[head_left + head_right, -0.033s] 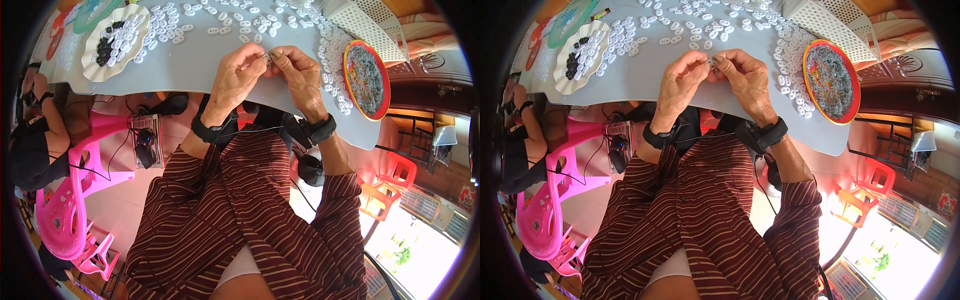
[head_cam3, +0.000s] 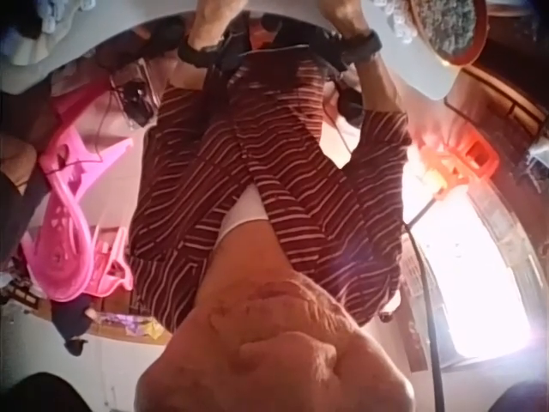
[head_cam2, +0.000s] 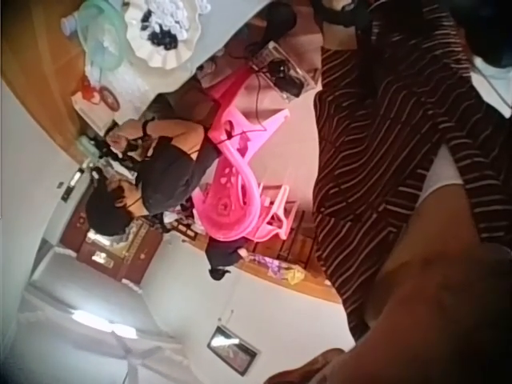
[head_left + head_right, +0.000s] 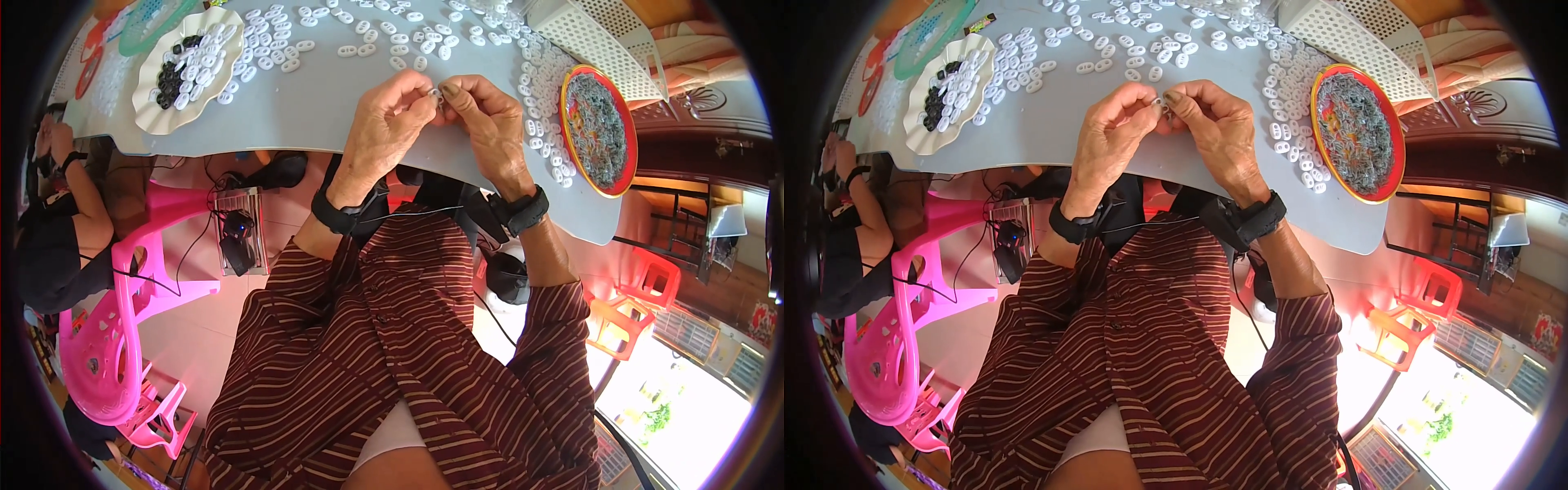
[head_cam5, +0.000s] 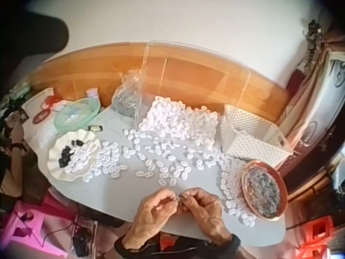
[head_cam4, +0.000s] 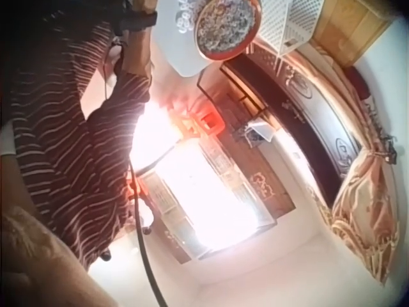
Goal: The person picks up a white plastic piece and a metal pin by hand, inserts the pin into the piece, and places the assembled unit onto the table, repeating this process multiple times.
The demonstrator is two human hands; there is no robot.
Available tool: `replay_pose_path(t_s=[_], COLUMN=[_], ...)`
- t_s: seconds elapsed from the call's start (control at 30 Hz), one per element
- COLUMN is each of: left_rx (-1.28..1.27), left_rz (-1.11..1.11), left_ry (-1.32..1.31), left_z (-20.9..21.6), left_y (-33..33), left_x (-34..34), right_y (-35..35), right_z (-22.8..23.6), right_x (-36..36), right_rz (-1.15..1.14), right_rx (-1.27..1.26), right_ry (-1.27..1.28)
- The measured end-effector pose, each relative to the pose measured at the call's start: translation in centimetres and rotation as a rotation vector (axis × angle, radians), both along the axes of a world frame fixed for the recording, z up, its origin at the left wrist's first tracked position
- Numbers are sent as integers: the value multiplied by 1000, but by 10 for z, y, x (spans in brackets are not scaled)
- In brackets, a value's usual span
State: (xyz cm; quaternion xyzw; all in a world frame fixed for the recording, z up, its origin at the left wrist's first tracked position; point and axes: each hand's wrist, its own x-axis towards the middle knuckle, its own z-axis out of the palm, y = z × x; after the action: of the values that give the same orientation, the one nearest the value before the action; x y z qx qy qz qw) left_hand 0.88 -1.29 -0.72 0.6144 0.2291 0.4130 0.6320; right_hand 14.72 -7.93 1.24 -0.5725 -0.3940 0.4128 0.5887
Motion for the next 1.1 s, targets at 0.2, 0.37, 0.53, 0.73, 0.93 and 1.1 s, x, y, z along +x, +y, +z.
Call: replay_pose_path(t_s=[0.2,0.37,0.53,0.73,0.93,1.1], left_rx=[-18,37,26,3,-45,214], left_rz=[-73,-16,-7,16,8,208], left_ry=[119,86,93,44,-22,132], left_z=[6,2,5,-3,-2,-1], left_y=[2,1,-1,0,-3,3], left_x=[-2,0,1,2,-1,-3], right_y=[0,1,2,2,-4,-4], right_z=[-2,-2,-1,5,0,3], right_x=[-2,-4,-7,-8,-9,-9], right_rz=[-21,-63,-87,-49,-35,-49], right_rx=[18,35,29,30,55,2], right_ry=[31,27,-34,-28,-44,-112])
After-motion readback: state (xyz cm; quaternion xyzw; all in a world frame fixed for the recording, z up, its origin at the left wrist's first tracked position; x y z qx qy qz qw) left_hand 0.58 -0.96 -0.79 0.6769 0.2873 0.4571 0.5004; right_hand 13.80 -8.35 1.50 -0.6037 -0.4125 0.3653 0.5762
